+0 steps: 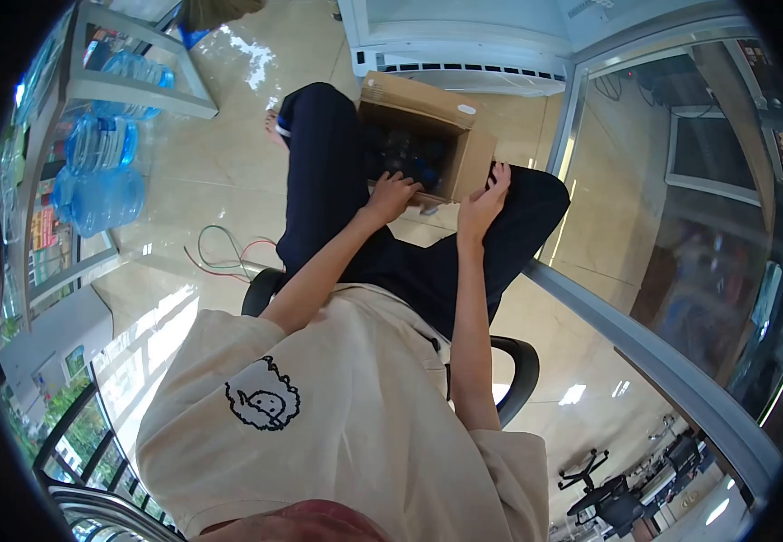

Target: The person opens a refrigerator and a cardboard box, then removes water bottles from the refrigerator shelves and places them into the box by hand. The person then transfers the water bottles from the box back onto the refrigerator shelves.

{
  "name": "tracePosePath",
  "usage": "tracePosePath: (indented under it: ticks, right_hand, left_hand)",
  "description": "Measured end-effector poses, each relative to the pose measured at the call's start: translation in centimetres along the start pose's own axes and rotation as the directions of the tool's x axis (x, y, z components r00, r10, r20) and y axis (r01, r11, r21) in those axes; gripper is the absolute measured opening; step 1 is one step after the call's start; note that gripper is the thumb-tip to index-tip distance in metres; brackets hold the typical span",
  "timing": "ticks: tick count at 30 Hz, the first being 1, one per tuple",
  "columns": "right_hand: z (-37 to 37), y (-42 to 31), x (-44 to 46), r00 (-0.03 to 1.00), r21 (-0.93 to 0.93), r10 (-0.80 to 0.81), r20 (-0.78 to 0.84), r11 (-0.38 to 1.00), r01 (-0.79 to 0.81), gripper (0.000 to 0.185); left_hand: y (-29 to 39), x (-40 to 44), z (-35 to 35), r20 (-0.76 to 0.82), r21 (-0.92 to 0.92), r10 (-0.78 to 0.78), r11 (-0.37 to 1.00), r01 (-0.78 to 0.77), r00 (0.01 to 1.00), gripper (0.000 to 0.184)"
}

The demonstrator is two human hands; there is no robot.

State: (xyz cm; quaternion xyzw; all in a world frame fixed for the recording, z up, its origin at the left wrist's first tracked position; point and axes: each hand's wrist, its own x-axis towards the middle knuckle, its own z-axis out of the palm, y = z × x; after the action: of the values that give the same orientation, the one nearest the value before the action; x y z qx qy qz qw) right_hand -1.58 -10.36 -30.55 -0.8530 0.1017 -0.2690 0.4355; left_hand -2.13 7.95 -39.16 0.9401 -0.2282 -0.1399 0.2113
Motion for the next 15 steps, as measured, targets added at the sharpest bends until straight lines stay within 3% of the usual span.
tracePosePath:
  ticks: [1, 3, 4, 6, 7, 8, 10, 13, 15]
  right_hand:
    - [-0.5, -0.9, 0.2, 0.993, -0.203, -0.112, 0.037, 0.972, 0.117, 0.055]
    - [0.1, -1.7, 0.6, 0.947, -0.185, -0.204, 0.249, 0.950, 0.253, 0.055]
    - [0.5, -1.7, -0.2, 0.905, -0.161, -0.234, 0.354, 0.938, 0.306, 0.055]
    - [2.8, -0.7, -1.3, 0.767, 0.100, -0.110, 0.632, 0.993, 0.060, 0.055]
    - [4.6, 0.2, -1.9, 0.658, 0.198, -0.086, 0.748, 0.975, -0.097, 0.055]
    - [6.3, 1.6, -3.4, 0.618, 0.132, -0.050, 0.784, 0.988, -0.086, 0.044]
    - [9.2, 4.0, -4.5, 0.493, -0.127, 0.118, 0.862, 0.992, -0.016, 0.041]
    - [12.9, 5.8, -3.4, 0.365, -0.379, 0.417, 0.832, 0.909, -0.173, 0.052]
    - [14.8, 7.4, -3.1, 0.160, -0.445, 0.479, 0.863, 0.871, -0.208, 0.060]
  left_hand:
    - [0.3, -0.2, -1.4, 0.055, -0.077, -0.003, 0.997, 0.007, 0.998, 0.035]
    - [-1.0, 0.1, -1.8, 0.180, -0.292, -0.054, 0.950, 0.106, 0.982, 0.051]
    - [-1.9, 0.7, -1.6, 0.151, -0.190, -0.169, 0.962, 0.197, 0.974, 0.050]
    - [-3.7, 2.0, -1.2, 0.065, 0.021, -0.386, 0.922, 0.386, 0.920, 0.049]
    - [-5.1, 2.6, -1.4, 0.098, 0.117, -0.422, 0.904, 0.411, 0.901, 0.048]
    - [-6.2, 3.1, -1.6, 0.127, 0.215, -0.456, 0.880, 0.424, 0.881, 0.047]
    - [-7.9, 4.2, 0.4, 0.220, 0.203, -0.527, 0.848, 0.490, 0.821, 0.047]
    - [-10.6, 4.8, 4.3, 0.363, 0.250, -0.549, 0.836, 0.488, 0.753, 0.048]
    - [-11.4, 5.2, 5.5, 0.408, 0.281, -0.549, 0.836, 0.472, 0.729, 0.050]
